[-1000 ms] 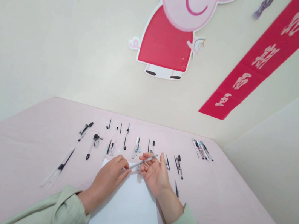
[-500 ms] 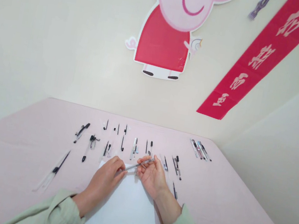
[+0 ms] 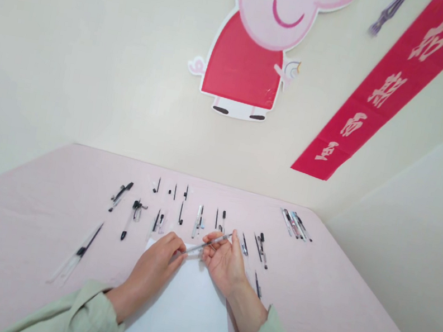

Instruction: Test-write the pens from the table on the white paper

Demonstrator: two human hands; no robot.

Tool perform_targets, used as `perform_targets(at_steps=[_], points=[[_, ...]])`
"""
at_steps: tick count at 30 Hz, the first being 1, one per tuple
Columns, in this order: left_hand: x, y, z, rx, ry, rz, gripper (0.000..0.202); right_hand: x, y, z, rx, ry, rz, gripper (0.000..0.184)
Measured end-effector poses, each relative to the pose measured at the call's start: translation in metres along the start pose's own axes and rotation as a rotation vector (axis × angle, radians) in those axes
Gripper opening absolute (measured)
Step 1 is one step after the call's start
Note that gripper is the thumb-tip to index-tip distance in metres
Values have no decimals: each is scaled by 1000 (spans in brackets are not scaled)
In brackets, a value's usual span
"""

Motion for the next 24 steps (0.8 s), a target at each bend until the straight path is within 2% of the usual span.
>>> perform_targets(at_steps=[12, 24], points=[[0, -6, -4, -13, -11, -22, 9, 2, 4, 1, 92, -22, -11, 57], [1, -6, -4, -22, -9, -25, 8, 2, 3, 1, 94, -20, -27, 55]])
Point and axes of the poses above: each hand's wrist, its own x-axis towards the middle knuckle, its own y-axis out of the back of the hand, z = x × y, the point moved 5 cm from there along x, towards the middle knuckle, and after that the axes turned 11 degrees about x, right-handed, at the moved point
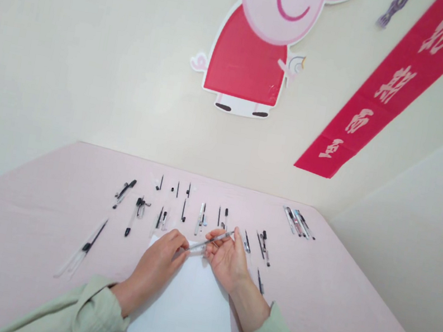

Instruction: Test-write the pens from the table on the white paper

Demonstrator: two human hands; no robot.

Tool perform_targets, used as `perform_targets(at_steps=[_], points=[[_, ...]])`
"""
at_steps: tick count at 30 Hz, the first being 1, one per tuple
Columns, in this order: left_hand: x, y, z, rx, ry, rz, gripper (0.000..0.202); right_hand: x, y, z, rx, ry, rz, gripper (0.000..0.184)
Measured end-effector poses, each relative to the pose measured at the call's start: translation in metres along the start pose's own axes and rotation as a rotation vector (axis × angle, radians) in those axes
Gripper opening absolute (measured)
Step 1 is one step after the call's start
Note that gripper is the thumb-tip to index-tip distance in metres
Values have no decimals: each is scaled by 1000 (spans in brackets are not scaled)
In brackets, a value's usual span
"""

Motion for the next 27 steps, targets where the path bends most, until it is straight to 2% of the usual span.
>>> perform_targets(at_steps=[27], points=[[-1, -1, -2, 6, -6, 0, 9, 0, -1, 0, -11, -5, -10, 46]])
Point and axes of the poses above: each hand's wrist, its own x-axis towards the middle knuckle, its own y-axis out of the back of the hand, z = x × y, the point moved 5 cm from there along x, towards the middle knuckle, and after that the axes turned 11 degrees about x, right-handed, at the moved point
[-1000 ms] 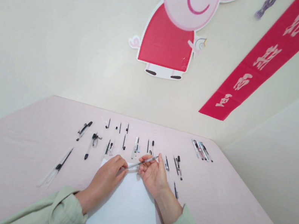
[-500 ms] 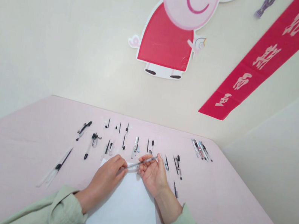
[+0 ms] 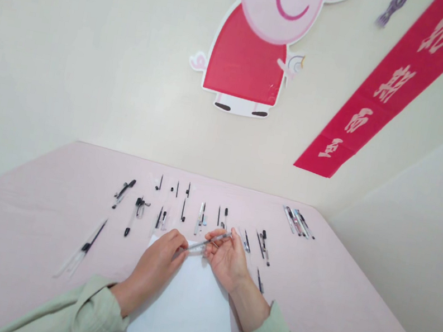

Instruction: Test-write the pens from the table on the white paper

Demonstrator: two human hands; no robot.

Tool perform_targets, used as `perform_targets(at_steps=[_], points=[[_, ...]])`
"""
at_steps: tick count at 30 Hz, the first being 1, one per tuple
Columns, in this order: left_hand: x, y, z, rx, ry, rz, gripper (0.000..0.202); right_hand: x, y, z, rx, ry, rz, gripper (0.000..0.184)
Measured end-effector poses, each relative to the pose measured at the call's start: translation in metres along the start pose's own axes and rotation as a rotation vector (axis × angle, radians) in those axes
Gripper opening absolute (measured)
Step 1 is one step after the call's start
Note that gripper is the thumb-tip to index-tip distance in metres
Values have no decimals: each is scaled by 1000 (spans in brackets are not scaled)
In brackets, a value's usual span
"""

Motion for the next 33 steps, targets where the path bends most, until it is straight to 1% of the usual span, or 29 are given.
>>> perform_targets(at_steps=[7, 33], points=[[0, 2, 2, 4, 0, 6, 9, 0, 0, 0, -2, 3, -18, 40], [0, 2, 2, -4, 1, 22, 8, -1, -1, 0, 21, 5, 5, 52]])
Point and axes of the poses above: each hand's wrist, its own x-axis towards the middle knuckle, its own y-axis out of the back of the hand, z = x × y, the point moved 5 cm from there along x, towards the middle knuckle, and after that the axes turned 11 degrees about x, right-handed, at the moved point
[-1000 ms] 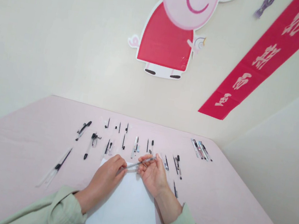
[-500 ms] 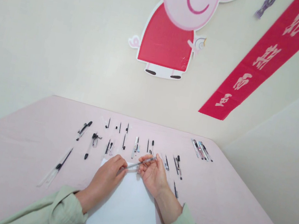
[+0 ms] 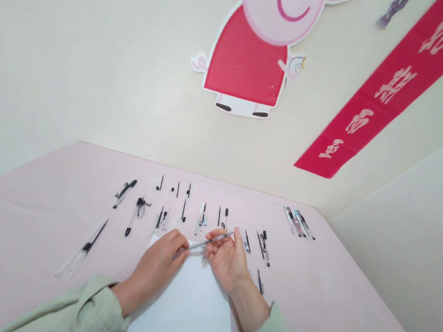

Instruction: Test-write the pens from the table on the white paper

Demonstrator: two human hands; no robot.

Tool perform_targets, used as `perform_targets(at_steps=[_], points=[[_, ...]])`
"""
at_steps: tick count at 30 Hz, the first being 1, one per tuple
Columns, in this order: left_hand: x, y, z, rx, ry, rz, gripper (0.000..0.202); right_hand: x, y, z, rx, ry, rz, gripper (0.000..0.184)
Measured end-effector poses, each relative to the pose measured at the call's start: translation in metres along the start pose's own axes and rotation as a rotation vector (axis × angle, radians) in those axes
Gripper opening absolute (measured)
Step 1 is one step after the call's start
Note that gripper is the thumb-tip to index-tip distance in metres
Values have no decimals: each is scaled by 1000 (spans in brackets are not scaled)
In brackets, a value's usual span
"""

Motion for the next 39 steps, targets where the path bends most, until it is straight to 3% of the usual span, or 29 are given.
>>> perform_targets(at_steps=[7, 25, 39], points=[[1, 0, 0, -7, 0, 3, 8, 1, 2, 0, 20, -3, 21, 54], [1, 0, 1, 14, -2, 0, 9, 1, 4, 0, 7, -20, -6, 39], [1, 0, 1, 10, -8, -7, 9, 1, 1, 0, 4, -12, 29, 58]])
Point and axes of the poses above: each hand's wrist, its own x-axis towards the middle knuckle, its own y-axis out of the back of the hand, z = x × y, the point moved 5 cm from there along x, towards the middle knuckle, and after that the axes turned 11 degrees about x, right-handed, at the moved point
